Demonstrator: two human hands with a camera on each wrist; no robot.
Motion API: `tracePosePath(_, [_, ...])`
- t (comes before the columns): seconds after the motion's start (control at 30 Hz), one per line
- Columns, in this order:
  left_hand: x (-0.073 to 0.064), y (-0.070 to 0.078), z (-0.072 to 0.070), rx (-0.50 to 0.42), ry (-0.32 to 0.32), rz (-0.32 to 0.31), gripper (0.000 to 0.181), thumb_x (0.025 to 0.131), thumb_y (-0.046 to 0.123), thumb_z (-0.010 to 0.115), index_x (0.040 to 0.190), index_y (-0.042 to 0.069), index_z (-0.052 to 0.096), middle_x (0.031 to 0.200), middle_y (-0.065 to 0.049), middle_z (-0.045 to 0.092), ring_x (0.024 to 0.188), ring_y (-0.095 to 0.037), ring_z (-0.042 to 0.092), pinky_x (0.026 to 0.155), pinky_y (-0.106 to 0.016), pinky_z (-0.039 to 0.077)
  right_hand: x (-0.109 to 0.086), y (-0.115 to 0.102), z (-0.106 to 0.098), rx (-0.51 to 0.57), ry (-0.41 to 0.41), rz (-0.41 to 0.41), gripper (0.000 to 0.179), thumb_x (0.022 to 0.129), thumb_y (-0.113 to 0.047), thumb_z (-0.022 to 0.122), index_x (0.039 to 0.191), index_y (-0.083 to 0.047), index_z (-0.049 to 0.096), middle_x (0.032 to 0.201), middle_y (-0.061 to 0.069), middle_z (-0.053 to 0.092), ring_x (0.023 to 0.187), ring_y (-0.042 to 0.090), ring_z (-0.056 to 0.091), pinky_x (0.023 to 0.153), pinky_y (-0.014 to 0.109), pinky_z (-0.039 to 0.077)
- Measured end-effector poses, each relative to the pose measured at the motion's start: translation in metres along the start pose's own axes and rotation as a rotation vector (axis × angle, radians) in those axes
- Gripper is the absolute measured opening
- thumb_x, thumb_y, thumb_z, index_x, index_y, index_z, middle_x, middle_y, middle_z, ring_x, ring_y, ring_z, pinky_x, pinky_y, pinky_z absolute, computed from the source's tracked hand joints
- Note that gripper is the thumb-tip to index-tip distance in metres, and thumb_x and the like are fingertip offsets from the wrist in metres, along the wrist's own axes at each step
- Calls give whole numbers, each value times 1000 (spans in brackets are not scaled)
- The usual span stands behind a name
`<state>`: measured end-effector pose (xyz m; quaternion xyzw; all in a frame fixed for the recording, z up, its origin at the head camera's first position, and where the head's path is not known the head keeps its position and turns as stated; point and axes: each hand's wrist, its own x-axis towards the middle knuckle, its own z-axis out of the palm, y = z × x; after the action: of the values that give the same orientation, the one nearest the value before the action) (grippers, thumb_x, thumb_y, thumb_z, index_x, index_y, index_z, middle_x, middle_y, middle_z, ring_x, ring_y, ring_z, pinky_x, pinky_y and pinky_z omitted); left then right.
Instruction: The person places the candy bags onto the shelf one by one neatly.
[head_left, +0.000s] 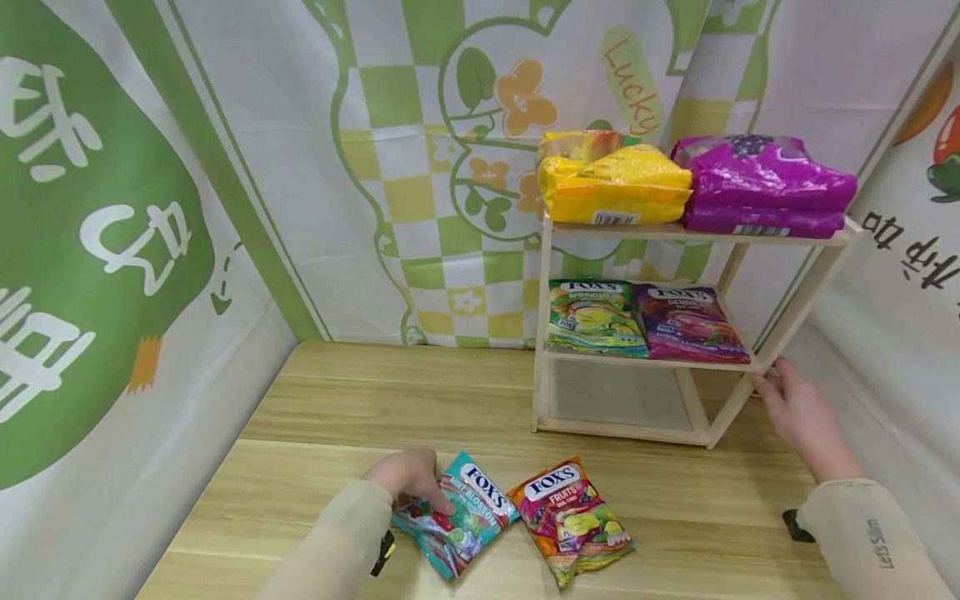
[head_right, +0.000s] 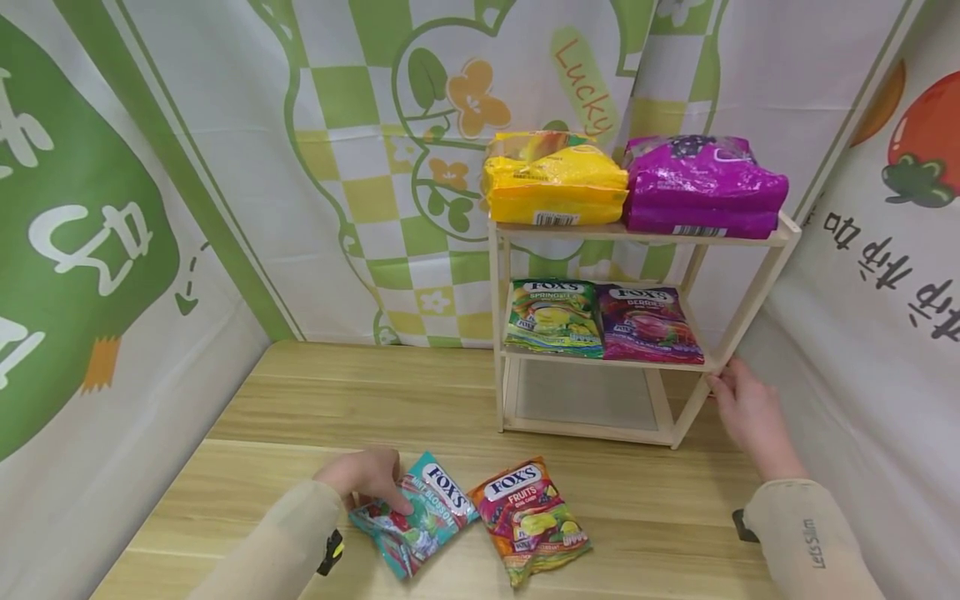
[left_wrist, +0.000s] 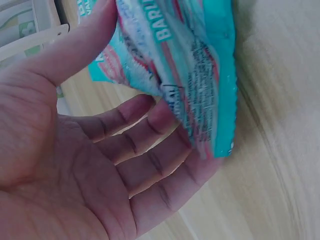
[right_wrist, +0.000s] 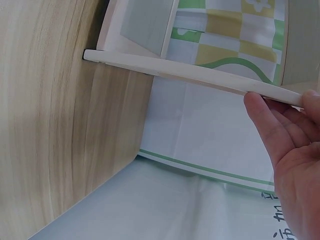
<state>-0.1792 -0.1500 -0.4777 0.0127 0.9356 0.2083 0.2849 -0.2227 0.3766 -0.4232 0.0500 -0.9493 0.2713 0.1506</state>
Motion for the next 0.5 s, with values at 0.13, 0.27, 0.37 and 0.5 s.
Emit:
tracePosePath(0.13, [1, -1, 5, -14, 29, -13, 35, 74, 31, 92, 83, 8, 68, 82, -3, 64, 79, -21, 60, 78, -40, 57, 0, -1, 0, 2, -6, 9, 38, 109, -16, 49, 133, 13, 47, 114, 42, 61, 102, 62, 61, 80, 72, 51])
tracePosePath(0.27, [2, -1, 8, -3, 43, -8, 35, 75, 31, 93, 85, 7, 69, 82, -3, 64, 78, -21, 60, 79, -41, 58, 1, -1, 0, 10, -10, 14, 38, 109, -16, 49, 133, 14, 46, 115, 43, 60, 104, 63, 60, 82, 73, 50])
tracePosePath(0.37, [3, -2, 9, 11, 54, 6, 37, 75, 32, 93, 85, 6, 69, 81, -3, 64, 77, -21, 59, 78, -41, 57, 1, -2, 1, 14, -10, 15, 38, 109, -15, 49, 133, 14, 46, 115, 43, 60, 103, 62, 61, 81, 73, 50])
tracePosePath(0.5, [5, -3, 9, 13, 66, 24, 39, 74, 31, 93, 87, 4, 69, 81, -3, 64, 76, -21, 59, 79, -42, 58, 0, -2, 0, 19, -17, 16, 39, 109, -15, 48, 133, 15, 45, 114, 43, 60, 101, 62, 61, 79, 72, 52])
